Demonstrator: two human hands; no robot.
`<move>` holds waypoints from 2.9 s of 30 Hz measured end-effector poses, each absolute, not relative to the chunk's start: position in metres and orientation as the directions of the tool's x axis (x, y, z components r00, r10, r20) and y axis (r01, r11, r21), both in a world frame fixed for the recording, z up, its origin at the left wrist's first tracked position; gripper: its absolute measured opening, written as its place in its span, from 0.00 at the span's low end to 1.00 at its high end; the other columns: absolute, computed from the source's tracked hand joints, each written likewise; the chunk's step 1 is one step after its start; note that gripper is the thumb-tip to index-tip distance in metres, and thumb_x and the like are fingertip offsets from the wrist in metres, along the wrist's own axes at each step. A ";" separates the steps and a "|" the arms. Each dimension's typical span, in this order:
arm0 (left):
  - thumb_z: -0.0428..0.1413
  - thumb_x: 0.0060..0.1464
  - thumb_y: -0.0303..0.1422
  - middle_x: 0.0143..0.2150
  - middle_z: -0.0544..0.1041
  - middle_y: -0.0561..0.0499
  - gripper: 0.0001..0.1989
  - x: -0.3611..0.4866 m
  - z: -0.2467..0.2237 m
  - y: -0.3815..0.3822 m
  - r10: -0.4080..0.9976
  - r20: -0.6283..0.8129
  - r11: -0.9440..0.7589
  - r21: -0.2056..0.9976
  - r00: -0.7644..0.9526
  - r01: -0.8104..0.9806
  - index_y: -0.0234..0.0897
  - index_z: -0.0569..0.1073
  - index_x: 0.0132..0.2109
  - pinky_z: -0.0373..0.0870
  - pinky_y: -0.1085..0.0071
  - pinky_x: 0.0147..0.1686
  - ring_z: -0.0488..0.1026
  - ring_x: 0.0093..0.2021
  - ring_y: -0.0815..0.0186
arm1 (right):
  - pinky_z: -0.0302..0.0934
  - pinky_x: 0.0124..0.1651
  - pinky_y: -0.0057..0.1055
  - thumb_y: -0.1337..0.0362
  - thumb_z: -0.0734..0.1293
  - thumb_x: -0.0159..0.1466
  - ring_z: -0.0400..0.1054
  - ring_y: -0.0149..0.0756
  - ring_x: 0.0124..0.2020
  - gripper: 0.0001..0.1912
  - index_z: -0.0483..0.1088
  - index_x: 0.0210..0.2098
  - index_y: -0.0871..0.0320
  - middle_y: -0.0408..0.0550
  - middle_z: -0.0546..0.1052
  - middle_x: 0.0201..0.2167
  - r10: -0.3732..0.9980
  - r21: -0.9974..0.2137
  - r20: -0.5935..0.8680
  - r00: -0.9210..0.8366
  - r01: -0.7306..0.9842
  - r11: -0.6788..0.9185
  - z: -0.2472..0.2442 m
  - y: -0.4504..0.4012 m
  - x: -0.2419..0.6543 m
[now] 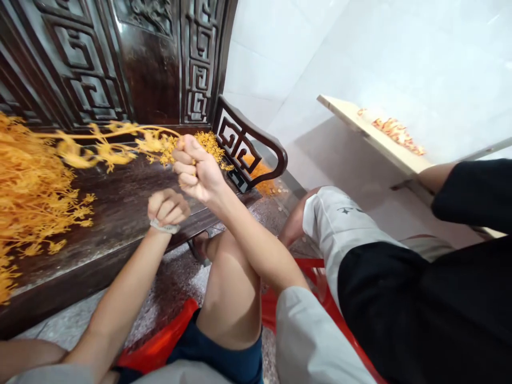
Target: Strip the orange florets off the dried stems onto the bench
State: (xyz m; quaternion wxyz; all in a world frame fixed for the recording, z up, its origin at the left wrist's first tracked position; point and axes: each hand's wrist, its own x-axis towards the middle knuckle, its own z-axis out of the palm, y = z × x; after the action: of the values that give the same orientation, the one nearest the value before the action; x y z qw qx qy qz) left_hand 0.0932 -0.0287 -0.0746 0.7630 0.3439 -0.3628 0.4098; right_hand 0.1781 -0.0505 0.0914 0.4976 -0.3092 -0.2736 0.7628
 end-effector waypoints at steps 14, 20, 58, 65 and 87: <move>0.65 0.65 0.46 0.75 0.70 0.38 0.32 0.086 -0.064 0.048 0.975 -0.004 0.059 0.969 0.223 -0.239 0.44 0.72 0.72 0.70 0.52 0.69 0.66 0.74 0.47 | 0.38 0.19 0.23 0.43 0.72 0.72 0.39 0.25 0.19 0.22 0.64 0.36 0.51 0.32 0.50 0.22 0.997 -0.933 0.065 0.030 -0.352 0.071 0.094 -0.045 0.221; 0.67 0.63 0.48 0.71 0.75 0.32 0.35 0.052 -0.010 0.083 0.792 0.037 -0.012 0.999 0.610 -0.045 0.37 0.72 0.71 0.67 0.41 0.72 0.73 0.70 0.42 | 0.47 0.20 0.24 0.40 0.73 0.69 0.46 0.25 0.20 0.24 0.64 0.37 0.51 0.33 0.56 0.23 0.953 -0.887 0.236 0.191 -0.359 0.292 0.084 -0.035 0.224; 0.77 0.54 0.40 0.27 0.73 0.54 0.20 -0.002 0.100 0.047 0.781 0.297 -0.353 0.936 0.549 -0.005 0.36 0.75 0.37 0.71 0.72 0.31 0.74 0.29 0.68 | 0.67 0.43 0.32 0.50 0.79 0.64 0.67 0.37 0.44 0.18 0.72 0.33 0.54 0.45 0.72 0.36 0.905 -0.902 0.425 0.000 0.077 0.424 0.063 -0.016 0.183; 0.56 0.67 0.62 0.30 0.70 0.53 0.30 0.064 0.067 0.053 0.898 0.364 -0.308 0.921 0.249 -0.238 0.40 0.66 0.35 0.64 0.73 0.28 0.72 0.30 0.71 | 0.59 0.34 0.28 0.59 0.80 0.64 0.63 0.31 0.34 0.20 0.66 0.27 0.55 0.41 0.70 0.28 0.956 -0.956 0.282 0.086 -0.054 0.287 0.062 -0.010 0.197; 0.59 0.64 0.63 0.30 0.61 0.53 0.32 0.077 0.034 0.065 0.825 0.564 -0.559 0.824 0.042 -0.089 0.41 0.61 0.29 0.68 0.71 0.34 0.72 0.38 0.63 | 0.67 0.35 0.25 0.60 0.77 0.69 0.67 0.28 0.33 0.16 0.65 0.35 0.53 0.39 0.70 0.31 0.988 -0.928 0.149 0.030 -0.341 0.150 0.060 -0.017 0.183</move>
State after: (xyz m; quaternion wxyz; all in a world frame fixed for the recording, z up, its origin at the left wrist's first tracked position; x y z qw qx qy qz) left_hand 0.0769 0.0654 0.0335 0.3648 0.6230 0.2953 0.6258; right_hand 0.1832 -0.0169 0.0604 0.6168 -0.3668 -0.4410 0.5390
